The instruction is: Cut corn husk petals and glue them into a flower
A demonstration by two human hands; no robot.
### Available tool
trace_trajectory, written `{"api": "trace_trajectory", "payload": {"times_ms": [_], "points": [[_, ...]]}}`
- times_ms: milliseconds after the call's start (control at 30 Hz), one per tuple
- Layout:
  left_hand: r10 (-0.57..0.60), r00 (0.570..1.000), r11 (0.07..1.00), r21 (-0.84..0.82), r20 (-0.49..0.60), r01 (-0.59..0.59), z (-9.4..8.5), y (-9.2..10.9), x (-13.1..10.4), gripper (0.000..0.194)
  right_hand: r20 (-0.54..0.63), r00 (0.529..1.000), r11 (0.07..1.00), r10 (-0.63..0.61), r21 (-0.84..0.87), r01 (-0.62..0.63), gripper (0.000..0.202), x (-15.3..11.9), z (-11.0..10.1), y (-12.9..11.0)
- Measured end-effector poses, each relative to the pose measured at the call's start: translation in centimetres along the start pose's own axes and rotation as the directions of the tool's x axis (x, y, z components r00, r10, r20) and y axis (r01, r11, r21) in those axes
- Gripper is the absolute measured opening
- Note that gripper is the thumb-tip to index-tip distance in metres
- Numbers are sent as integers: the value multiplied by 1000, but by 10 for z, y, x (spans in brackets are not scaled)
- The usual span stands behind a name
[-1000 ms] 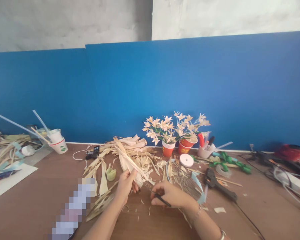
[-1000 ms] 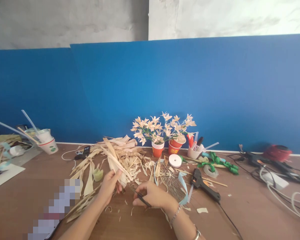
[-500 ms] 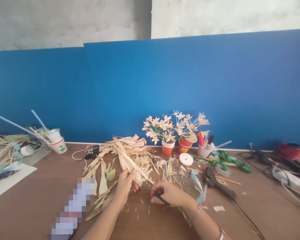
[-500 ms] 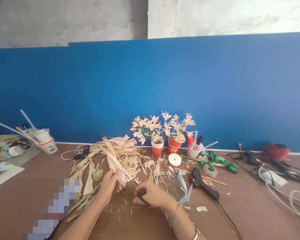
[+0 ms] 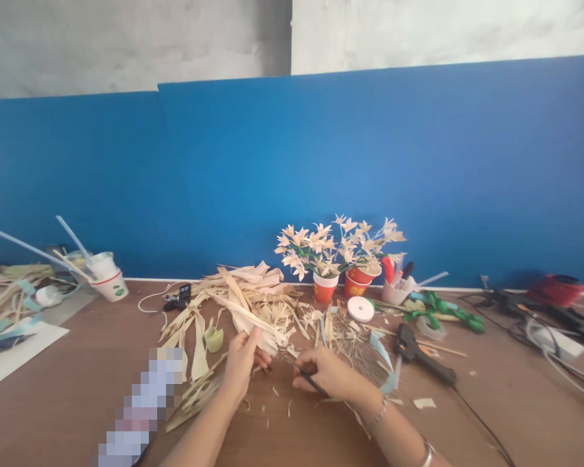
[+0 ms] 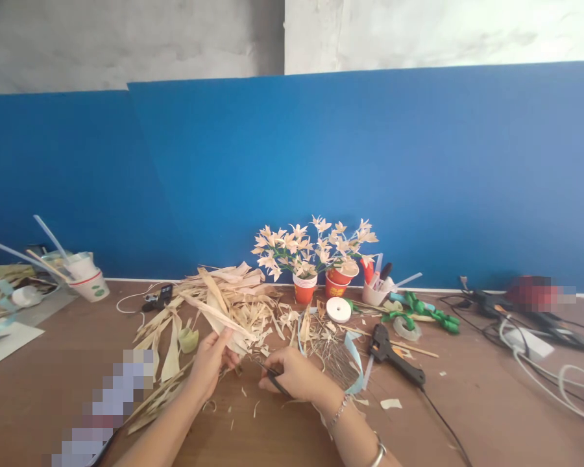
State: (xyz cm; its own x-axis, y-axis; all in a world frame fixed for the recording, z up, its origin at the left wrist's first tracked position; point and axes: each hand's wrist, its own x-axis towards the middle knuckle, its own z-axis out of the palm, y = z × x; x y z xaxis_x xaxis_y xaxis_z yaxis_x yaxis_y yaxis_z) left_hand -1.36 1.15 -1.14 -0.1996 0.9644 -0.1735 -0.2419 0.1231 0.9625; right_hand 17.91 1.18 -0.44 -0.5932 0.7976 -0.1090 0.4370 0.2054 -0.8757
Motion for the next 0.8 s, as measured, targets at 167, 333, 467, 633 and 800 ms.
{"api": "trace_trajectory", "payload": {"times_ms": [167,333,467,633,800], "points": [[-15,1000,997,-71,-19,13,2,4,-2,45,-27,1000,1000,-2,20,3,20,2,1,3],[-35,999,991,-132,-11,34,4,5,-3,42,-38,999,1000,7,29,-6,22,1,0,-1],[-63,998,985,-164,-1,62,3,3,-2,40,-50,999,999,16,31,-15,25,1,-1,-4],[-76,997,975,-208,14,77,3,2,-2,37,-57,998,997,34,70,-30,27,1,0,-2],[-85,996,980,-178,37,90,6,-1,-5,35,-48,997,993,57,106,-52,26,1,0,-4]]}}
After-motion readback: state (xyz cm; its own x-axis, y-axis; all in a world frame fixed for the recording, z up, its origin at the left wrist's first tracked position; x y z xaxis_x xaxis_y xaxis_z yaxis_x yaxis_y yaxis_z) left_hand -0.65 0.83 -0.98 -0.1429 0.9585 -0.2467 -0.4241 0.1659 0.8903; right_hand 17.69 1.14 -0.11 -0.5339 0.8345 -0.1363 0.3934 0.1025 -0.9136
